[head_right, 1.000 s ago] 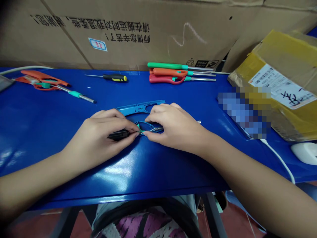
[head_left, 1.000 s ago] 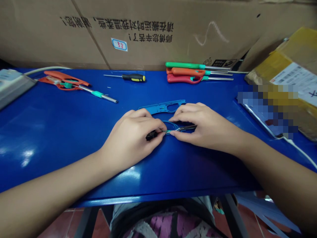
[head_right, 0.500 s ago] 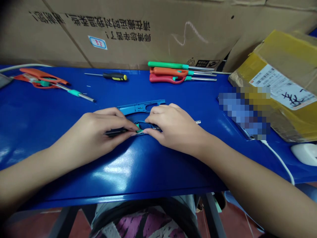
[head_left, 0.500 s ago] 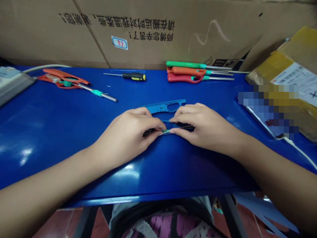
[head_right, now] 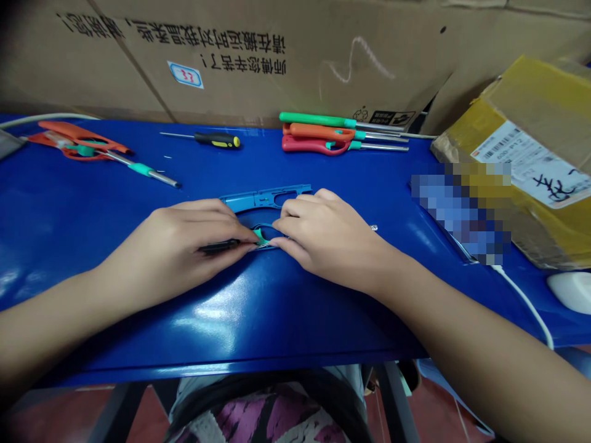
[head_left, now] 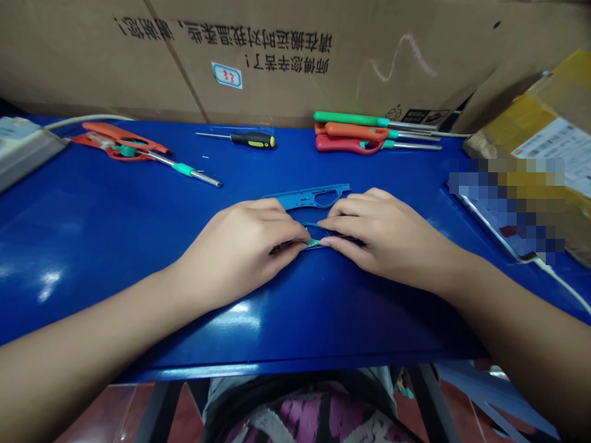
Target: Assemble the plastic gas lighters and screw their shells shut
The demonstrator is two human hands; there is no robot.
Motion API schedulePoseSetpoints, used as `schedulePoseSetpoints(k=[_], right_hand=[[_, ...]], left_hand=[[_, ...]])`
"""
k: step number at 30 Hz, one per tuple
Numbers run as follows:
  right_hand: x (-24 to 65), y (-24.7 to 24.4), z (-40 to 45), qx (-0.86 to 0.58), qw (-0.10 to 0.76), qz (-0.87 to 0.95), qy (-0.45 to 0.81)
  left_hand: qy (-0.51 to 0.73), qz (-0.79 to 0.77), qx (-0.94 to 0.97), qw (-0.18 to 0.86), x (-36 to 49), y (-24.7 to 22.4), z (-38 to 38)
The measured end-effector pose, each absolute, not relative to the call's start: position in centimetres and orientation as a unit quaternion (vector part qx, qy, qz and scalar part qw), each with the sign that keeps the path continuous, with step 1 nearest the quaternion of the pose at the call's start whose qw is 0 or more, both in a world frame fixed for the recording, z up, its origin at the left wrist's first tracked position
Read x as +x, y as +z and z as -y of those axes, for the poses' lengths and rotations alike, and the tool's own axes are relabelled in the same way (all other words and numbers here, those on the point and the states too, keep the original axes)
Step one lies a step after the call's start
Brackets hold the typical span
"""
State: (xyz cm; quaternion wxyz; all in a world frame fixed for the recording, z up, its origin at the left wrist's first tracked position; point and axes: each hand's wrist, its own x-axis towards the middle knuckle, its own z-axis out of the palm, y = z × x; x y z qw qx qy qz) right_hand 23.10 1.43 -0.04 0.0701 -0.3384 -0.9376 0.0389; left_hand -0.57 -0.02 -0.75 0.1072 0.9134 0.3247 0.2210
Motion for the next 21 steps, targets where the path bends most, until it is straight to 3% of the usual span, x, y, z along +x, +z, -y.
schedulePoseSetpoints(k=[21], right_hand=[[22.98,-0.44,-1.46,-0.363,0.102,0.918,0.121]], left_hand=[[0.234,-0.343,0.903,0.11,-0.49,-0.93,0.39]])
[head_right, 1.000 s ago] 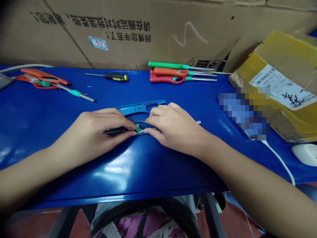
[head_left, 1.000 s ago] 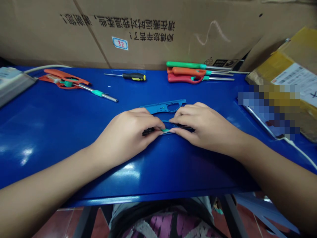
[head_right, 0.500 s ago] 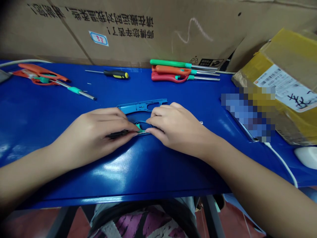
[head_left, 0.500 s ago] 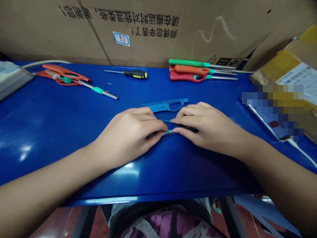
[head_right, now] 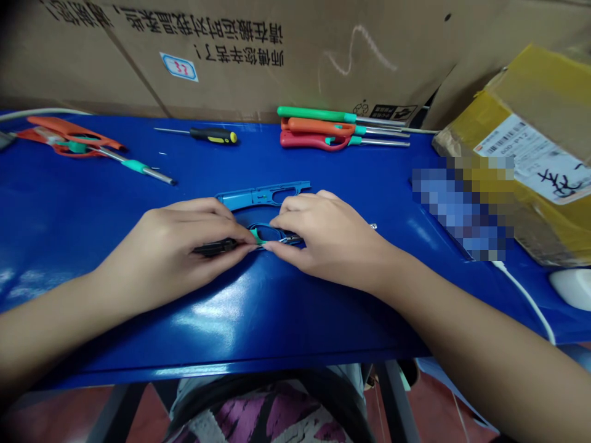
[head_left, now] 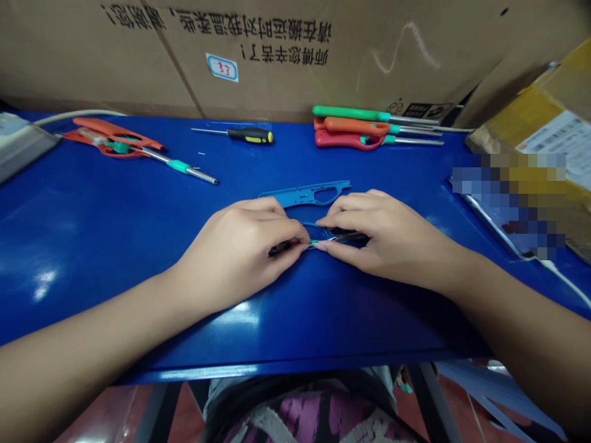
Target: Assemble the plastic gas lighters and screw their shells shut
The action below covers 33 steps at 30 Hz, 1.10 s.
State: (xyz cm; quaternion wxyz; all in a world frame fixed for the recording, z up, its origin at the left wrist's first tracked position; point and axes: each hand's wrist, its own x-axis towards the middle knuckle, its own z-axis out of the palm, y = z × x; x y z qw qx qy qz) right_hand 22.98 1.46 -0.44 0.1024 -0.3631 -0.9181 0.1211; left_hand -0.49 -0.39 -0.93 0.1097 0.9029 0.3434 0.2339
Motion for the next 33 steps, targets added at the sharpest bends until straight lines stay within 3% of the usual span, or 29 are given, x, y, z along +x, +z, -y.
schedulePoseSetpoints(k=[16,33], right_hand=[[22.79,-0.43,-1.52,-0.382,0.141,0.896,0.178],[22.65,-0.56,-1.76,-0.438,0.179,0.822,0.317]], left_hand=[[0.24,-0.334,0.905,0.11,-0.39,-1.01,0.42],[0.244,-0.331,0.906,0.103,-0.36,-0.98,0.46]])
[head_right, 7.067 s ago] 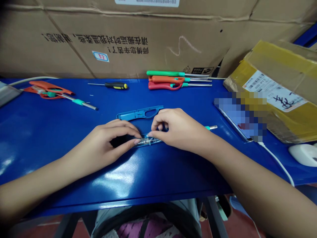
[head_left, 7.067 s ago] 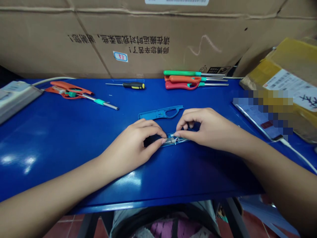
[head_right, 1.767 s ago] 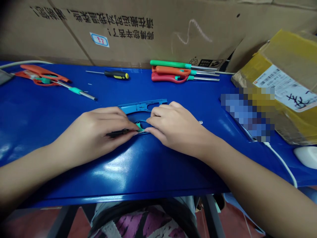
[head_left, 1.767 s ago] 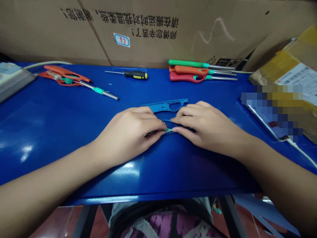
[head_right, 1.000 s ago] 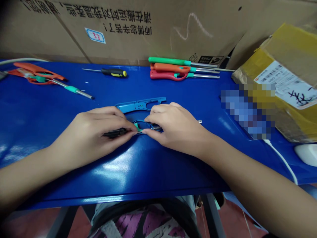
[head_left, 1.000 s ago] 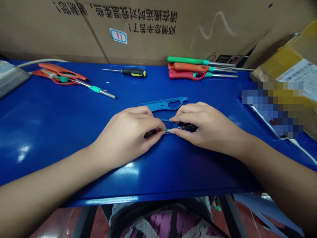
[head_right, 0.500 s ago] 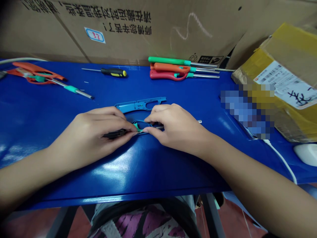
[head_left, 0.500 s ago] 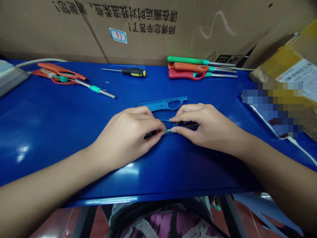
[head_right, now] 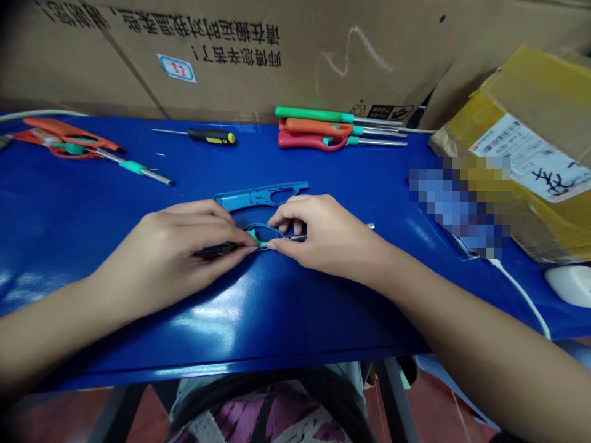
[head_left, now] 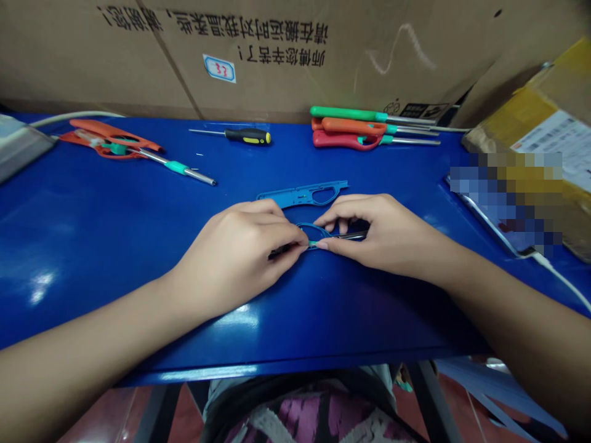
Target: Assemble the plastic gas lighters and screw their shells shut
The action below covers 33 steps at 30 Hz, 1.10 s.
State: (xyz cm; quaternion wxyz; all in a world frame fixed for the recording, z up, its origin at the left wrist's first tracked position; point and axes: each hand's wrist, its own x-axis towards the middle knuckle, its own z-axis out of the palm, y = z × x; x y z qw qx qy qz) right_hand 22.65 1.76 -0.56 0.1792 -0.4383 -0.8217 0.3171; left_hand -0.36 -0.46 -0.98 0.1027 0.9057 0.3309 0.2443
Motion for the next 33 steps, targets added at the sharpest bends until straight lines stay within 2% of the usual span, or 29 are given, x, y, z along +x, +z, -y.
schedulePoseSetpoints(k=[7,16,25,33], right_hand=[[22.7,-0.1,-2.2,-0.468,0.153,0.78,0.387],[22.1,-0.3,-1.9,-0.492,0.158,0.771,0.373],[22.3,-0.4,-2.1,-0.492,0.158,0.769,0.376],[22.5,-0.4,-2.1,-0.49,0.152,0.772,0.377]], left_hand=[[0.238,-0.334,0.907,0.091,-0.5,-1.1,0.5],[0.221,-0.312,0.921,0.072,-0.7,-1.0,0.6],[0.167,-0.332,0.928,-0.01,-0.3,0.1,2.3],[0.13,-0.354,0.926,-0.007,0.2,0.0,3.0]])
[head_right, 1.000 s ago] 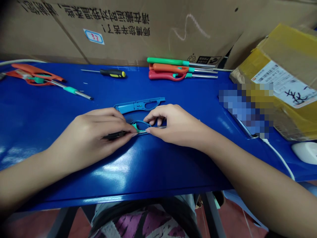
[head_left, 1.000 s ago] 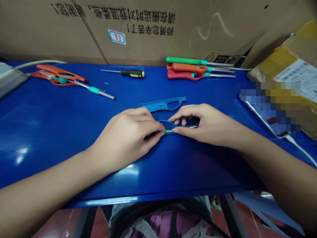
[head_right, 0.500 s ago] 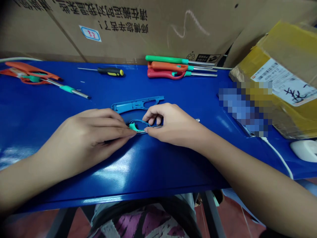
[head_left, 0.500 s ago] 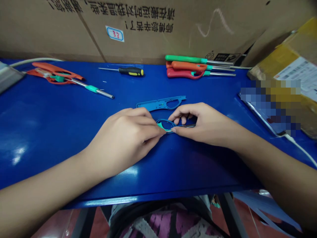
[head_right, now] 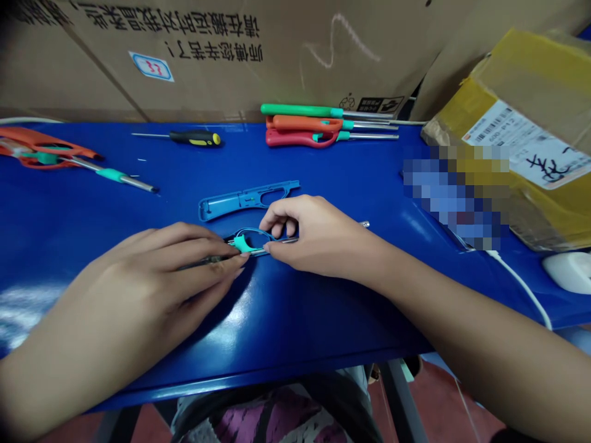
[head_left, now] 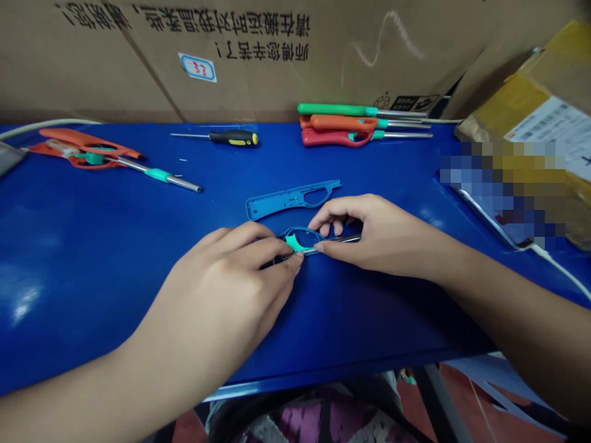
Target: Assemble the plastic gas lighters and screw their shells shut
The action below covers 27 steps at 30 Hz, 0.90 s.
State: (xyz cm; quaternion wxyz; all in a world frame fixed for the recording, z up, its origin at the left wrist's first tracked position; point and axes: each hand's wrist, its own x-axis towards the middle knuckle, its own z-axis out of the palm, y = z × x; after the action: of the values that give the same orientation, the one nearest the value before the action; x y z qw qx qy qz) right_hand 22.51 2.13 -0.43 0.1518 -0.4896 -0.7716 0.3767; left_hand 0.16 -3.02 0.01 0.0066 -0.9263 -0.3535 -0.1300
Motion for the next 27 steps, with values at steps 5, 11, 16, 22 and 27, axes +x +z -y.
schedulePoseSetpoints(k=[5,11,16,22,27], right_hand=[[22.38,-0.44,-1.91,-0.478,0.157,0.786,0.359],[22.33,-0.68,-1.69,-0.44,0.174,0.81,0.346],[22.32,-0.91,-1.59,-0.403,0.197,0.834,0.322],[22.41,-1.05,-1.46,-0.372,0.176,0.875,0.256],[22.05,-0.91,-1.4,-0.401,0.173,0.861,0.259]], left_hand=[[-0.128,0.345,-0.93,0.019,0.09,0.14,3.09],[-0.124,0.348,-0.929,0.02,0.16,0.0,3.05],[-0.134,0.352,-0.926,0.011,0.2,-0.01,2.94],[-0.145,0.357,-0.923,-0.002,0.13,-0.25,2.86],[-0.154,0.355,-0.922,-0.005,0.22,-0.31,2.95]])
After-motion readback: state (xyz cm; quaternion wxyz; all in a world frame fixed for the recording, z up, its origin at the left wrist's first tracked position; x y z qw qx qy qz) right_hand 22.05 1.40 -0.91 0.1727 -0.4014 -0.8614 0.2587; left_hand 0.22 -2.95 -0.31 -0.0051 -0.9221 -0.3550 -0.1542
